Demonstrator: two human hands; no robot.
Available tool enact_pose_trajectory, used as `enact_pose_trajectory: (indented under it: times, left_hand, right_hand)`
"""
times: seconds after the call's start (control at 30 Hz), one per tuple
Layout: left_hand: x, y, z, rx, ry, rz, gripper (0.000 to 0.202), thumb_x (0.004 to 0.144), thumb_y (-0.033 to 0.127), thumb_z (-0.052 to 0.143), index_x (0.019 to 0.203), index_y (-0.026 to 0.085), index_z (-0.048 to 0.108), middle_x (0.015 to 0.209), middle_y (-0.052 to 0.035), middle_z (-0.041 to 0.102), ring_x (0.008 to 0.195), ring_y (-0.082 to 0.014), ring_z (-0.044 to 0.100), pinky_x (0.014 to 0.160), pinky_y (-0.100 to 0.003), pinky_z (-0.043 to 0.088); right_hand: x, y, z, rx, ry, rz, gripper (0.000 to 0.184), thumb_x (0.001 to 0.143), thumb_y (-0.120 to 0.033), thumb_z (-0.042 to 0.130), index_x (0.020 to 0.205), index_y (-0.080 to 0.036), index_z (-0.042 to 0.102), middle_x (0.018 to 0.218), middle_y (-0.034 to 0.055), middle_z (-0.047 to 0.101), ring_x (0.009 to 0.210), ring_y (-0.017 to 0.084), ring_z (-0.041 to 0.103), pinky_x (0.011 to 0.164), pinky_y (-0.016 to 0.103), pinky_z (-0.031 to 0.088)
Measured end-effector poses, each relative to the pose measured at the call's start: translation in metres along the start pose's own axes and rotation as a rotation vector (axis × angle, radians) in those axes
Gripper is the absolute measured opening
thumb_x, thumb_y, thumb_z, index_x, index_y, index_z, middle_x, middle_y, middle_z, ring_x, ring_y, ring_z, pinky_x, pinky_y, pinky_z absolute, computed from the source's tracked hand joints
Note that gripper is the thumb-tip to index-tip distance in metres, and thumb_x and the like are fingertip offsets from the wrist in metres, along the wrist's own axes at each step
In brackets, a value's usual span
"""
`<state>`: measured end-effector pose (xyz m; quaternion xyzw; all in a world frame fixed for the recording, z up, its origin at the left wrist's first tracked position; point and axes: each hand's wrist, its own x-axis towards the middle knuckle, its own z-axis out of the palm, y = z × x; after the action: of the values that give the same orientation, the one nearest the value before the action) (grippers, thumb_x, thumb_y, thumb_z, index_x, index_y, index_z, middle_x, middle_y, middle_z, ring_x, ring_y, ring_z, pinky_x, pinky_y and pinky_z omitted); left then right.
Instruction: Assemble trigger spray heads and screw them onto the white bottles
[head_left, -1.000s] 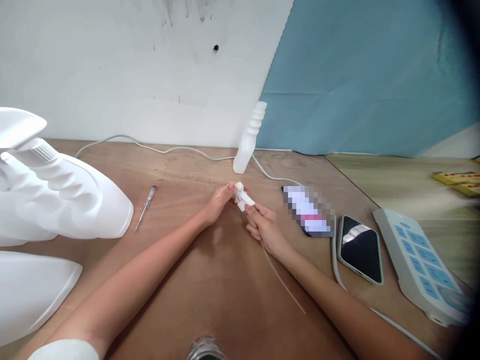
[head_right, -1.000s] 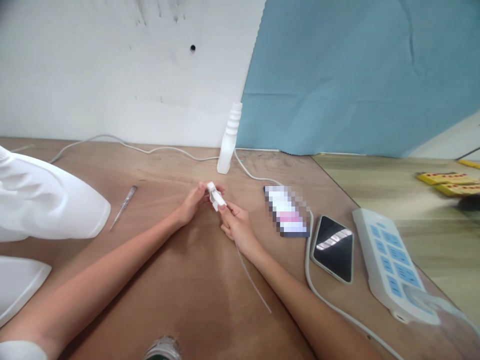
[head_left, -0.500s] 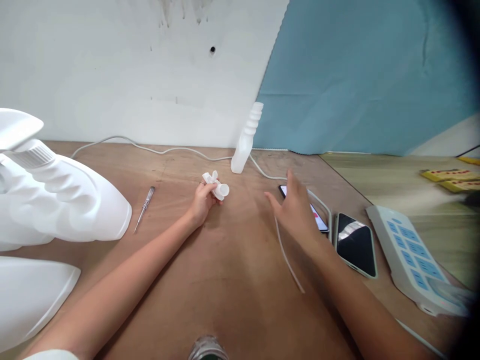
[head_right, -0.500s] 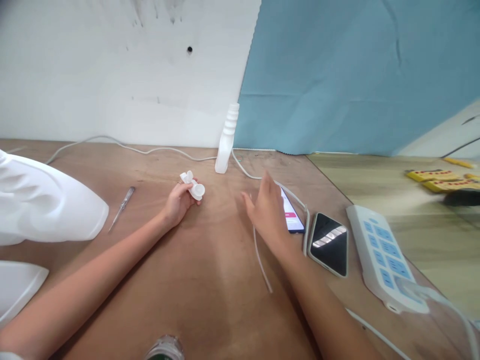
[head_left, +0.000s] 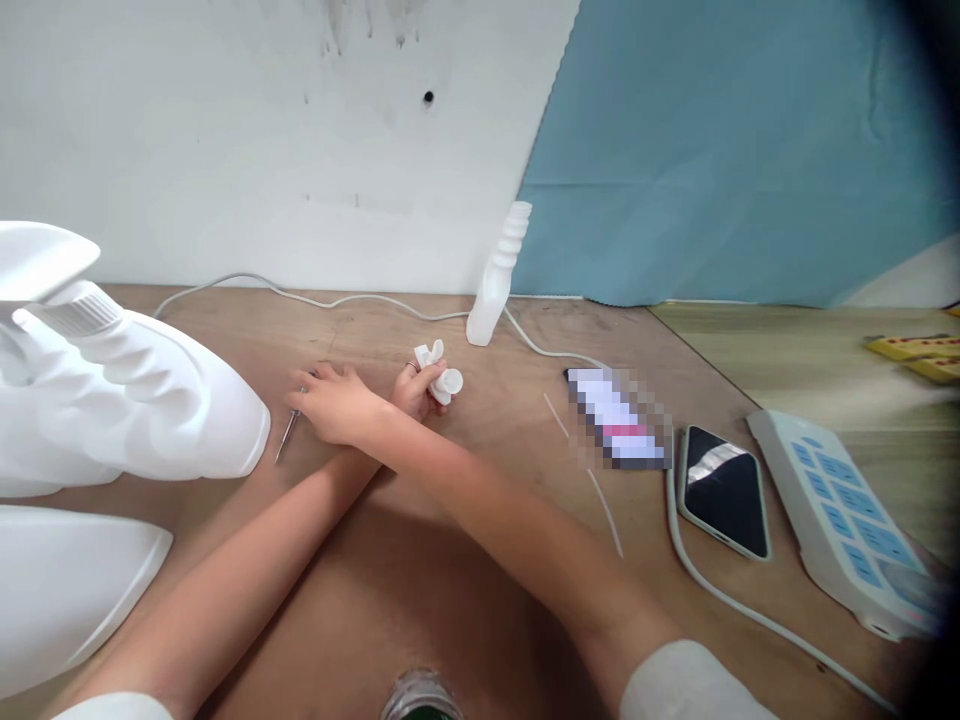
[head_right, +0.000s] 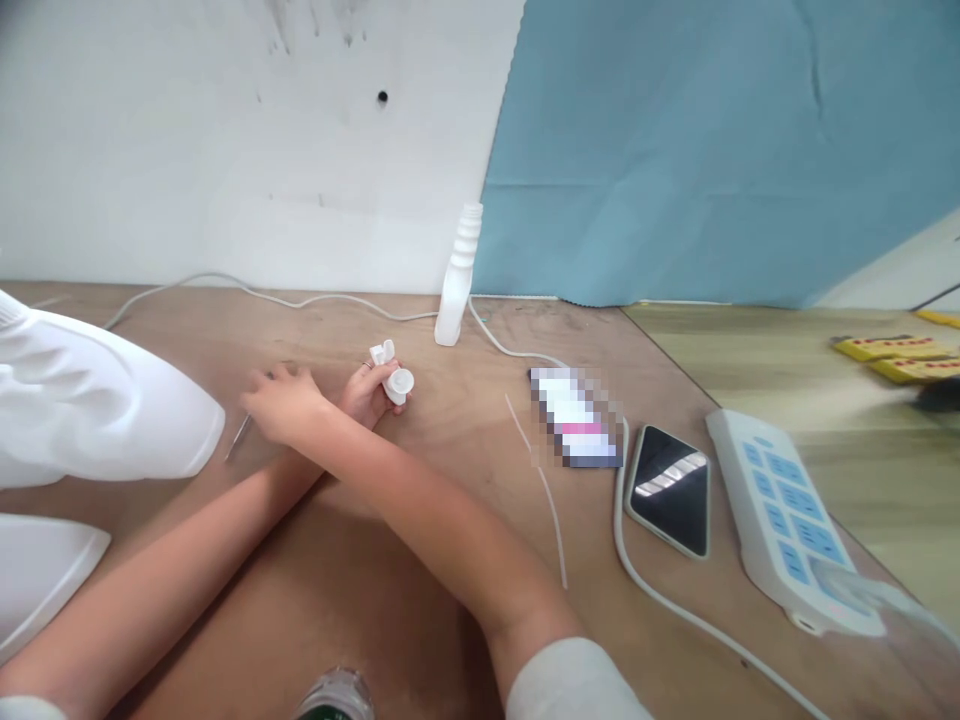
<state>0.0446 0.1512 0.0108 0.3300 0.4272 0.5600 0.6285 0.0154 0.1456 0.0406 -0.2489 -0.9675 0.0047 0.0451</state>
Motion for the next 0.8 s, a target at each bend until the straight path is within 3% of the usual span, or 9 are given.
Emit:
enact_pose_trajectory:
  times: [0.07, 0.13, 0.23, 0.3, 0.47, 0.57, 0.63, 0.7, 0.8]
  left_hand:
    - [0.002, 0.001, 0.0, -0.015, -0.076, -0.011, 0.024, 0.074, 0.03, 0.065, 0.083, 0.018, 0.046, 0.069, -0.0013, 0.053, 0.056, -0.0141, 0.053, 0.042, -0.023, 0.035]
    - [0.002, -0.001, 0.0, -0.017, -0.114, -0.007, 0.027, 0.072, 0.032, 0.066, 0.083, 0.018, 0.046, 0.068, -0.0005, 0.054, 0.055, -0.0134, 0.053, 0.04, -0.022, 0.034]
    - [0.001, -0.004, 0.0, -0.009, -0.131, 0.003, 0.03, 0.07, 0.034, 0.069, 0.084, 0.018, 0.047, 0.068, 0.0001, 0.054, 0.055, -0.0124, 0.053, 0.039, -0.021, 0.034]
    - [0.0, -0.004, 0.0, 0.005, -0.134, 0.004, 0.03, 0.071, 0.035, 0.07, 0.082, 0.017, 0.049, 0.067, 0.0001, 0.055, 0.055, -0.012, 0.053, 0.039, -0.021, 0.035]
    - [0.001, -0.005, -0.002, 0.035, -0.144, -0.009, 0.031, 0.071, 0.037, 0.072, 0.083, 0.018, 0.049, 0.066, 0.0005, 0.056, 0.052, -0.0116, 0.054, 0.039, -0.021, 0.035]
    - [0.003, -0.006, -0.004, 0.042, -0.147, -0.019, 0.037, 0.067, 0.038, 0.074, 0.085, 0.018, 0.048, 0.063, 0.0017, 0.055, 0.05, -0.0122, 0.054, 0.037, -0.021, 0.034]
    - [0.003, -0.006, -0.004, 0.041, -0.154, -0.024, 0.039, 0.065, 0.038, 0.075, 0.085, 0.019, 0.047, 0.063, 0.0029, 0.053, 0.049, -0.0117, 0.053, 0.037, -0.021, 0.034]
    - [0.002, -0.005, -0.003, 0.04, -0.164, -0.028, 0.039, 0.065, 0.038, 0.076, 0.084, 0.019, 0.047, 0.063, 0.0034, 0.052, 0.05, -0.0113, 0.052, 0.038, -0.021, 0.035]
    - [0.002, -0.005, -0.003, 0.049, -0.167, -0.027, 0.035, 0.068, 0.035, 0.074, 0.084, 0.018, 0.049, 0.064, 0.0025, 0.051, 0.053, -0.012, 0.053, 0.039, -0.022, 0.038]
  right_hand:
    - [0.0, -0.002, 0.002, -0.044, 0.018, -0.02, 0.026, 0.092, -0.005, 0.045, 0.109, -0.017, 0.061, 0.125, 0.0103, 0.057, 0.115, 0.029, 0.049, 0.086, 0.045, 0.045]
    - [-0.007, -0.004, -0.003, -0.096, 0.117, -0.068, 0.024, 0.092, -0.003, 0.044, 0.101, -0.015, 0.062, 0.113, 0.0102, 0.062, 0.107, 0.027, 0.052, 0.089, 0.045, 0.042]
    - [-0.022, -0.006, -0.013, -0.152, 0.235, -0.096, 0.023, 0.089, 0.002, 0.043, 0.095, -0.013, 0.06, 0.101, 0.0095, 0.063, 0.1, 0.025, 0.054, 0.09, 0.046, 0.04]
    - [-0.03, -0.004, -0.017, -0.143, 0.243, -0.071, 0.024, 0.085, 0.004, 0.046, 0.098, -0.013, 0.058, 0.1, 0.009, 0.062, 0.1, 0.025, 0.053, 0.087, 0.044, 0.041]
    - [-0.026, 0.001, -0.009, 0.051, 0.038, -0.122, 0.023, 0.088, -0.003, 0.049, 0.102, -0.018, 0.058, 0.112, 0.0061, 0.061, 0.106, 0.024, 0.054, 0.081, 0.04, 0.043]
    - [-0.017, 0.002, -0.004, 0.139, -0.083, -0.145, 0.014, 0.086, -0.006, 0.054, 0.084, -0.018, 0.061, 0.1, 0.0031, 0.066, 0.099, 0.024, 0.057, 0.078, 0.039, 0.043]
    - [-0.015, 0.002, -0.005, 0.124, -0.094, -0.153, 0.014, 0.087, -0.008, 0.054, 0.077, -0.016, 0.06, 0.091, 0.0033, 0.067, 0.089, 0.023, 0.059, 0.077, 0.039, 0.043]
    - [-0.022, 0.001, -0.009, 0.126, -0.017, -0.174, 0.015, 0.092, -0.011, 0.049, 0.082, -0.015, 0.059, 0.089, 0.0036, 0.067, 0.082, 0.02, 0.06, 0.078, 0.038, 0.044]
    - [-0.051, -0.004, -0.019, 0.381, 0.324, -0.148, 0.015, 0.099, -0.017, 0.042, 0.101, -0.019, 0.057, 0.101, 0.0034, 0.067, 0.089, 0.017, 0.062, 0.085, 0.032, 0.047]
